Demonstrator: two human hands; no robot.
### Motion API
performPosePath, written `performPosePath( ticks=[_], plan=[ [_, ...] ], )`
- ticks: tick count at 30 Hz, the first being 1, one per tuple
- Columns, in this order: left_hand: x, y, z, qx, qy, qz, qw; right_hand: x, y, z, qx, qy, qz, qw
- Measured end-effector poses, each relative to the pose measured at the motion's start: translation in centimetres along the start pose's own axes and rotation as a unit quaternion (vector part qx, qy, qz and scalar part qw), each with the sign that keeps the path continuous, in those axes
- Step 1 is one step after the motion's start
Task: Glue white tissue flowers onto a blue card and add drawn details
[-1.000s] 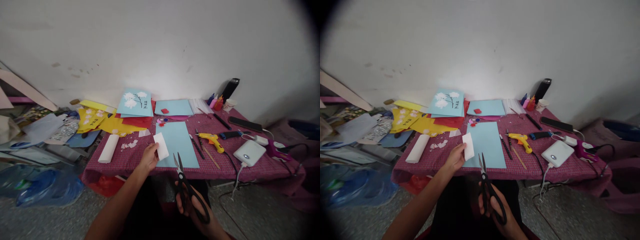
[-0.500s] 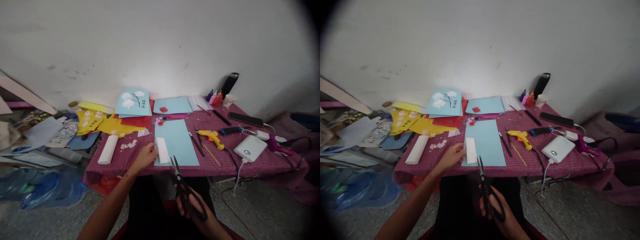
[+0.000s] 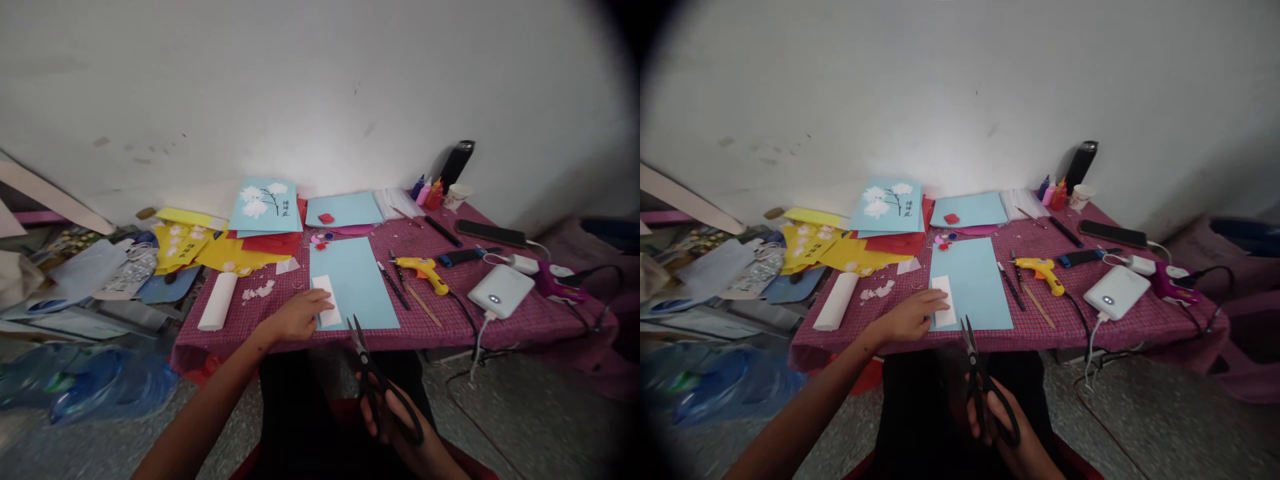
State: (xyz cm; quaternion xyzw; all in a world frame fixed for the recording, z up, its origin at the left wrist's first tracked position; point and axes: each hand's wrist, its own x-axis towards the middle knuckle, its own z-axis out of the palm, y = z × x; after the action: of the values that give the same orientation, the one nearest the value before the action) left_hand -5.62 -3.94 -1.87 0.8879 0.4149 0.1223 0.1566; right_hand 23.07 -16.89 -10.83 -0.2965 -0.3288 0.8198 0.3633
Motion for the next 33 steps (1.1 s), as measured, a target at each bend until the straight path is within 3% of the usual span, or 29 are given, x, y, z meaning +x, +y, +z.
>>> performPosePath(
  ticks=[12, 20, 27, 33],
  plan=[
    [0.9, -0.5, 0.7, -0.009, 0.051, -0.005, 0.999, 0.0, 0.2, 0.2, 0.035, 0.005, -0.002, 0.999],
    [1.3, -0.3, 1.1, -0.033, 0.091, -0.014, 0.995, 0.5, 0.0, 0.8, 0.162, -0.054, 0.061, 0.983],
    [0.7, 0.2, 1.5, -0.062, 0.095, -0.009, 0.994, 2.3, -0.5, 1.8, 0.222, -0.091, 0.085, 0.967],
    [-1.0, 2.0, 1.5, -0.109, 0.087, -0.007, 0.99, 1.3, -0.3, 1.0, 0.215, -0.085, 0.073, 0.97]
  ],
)
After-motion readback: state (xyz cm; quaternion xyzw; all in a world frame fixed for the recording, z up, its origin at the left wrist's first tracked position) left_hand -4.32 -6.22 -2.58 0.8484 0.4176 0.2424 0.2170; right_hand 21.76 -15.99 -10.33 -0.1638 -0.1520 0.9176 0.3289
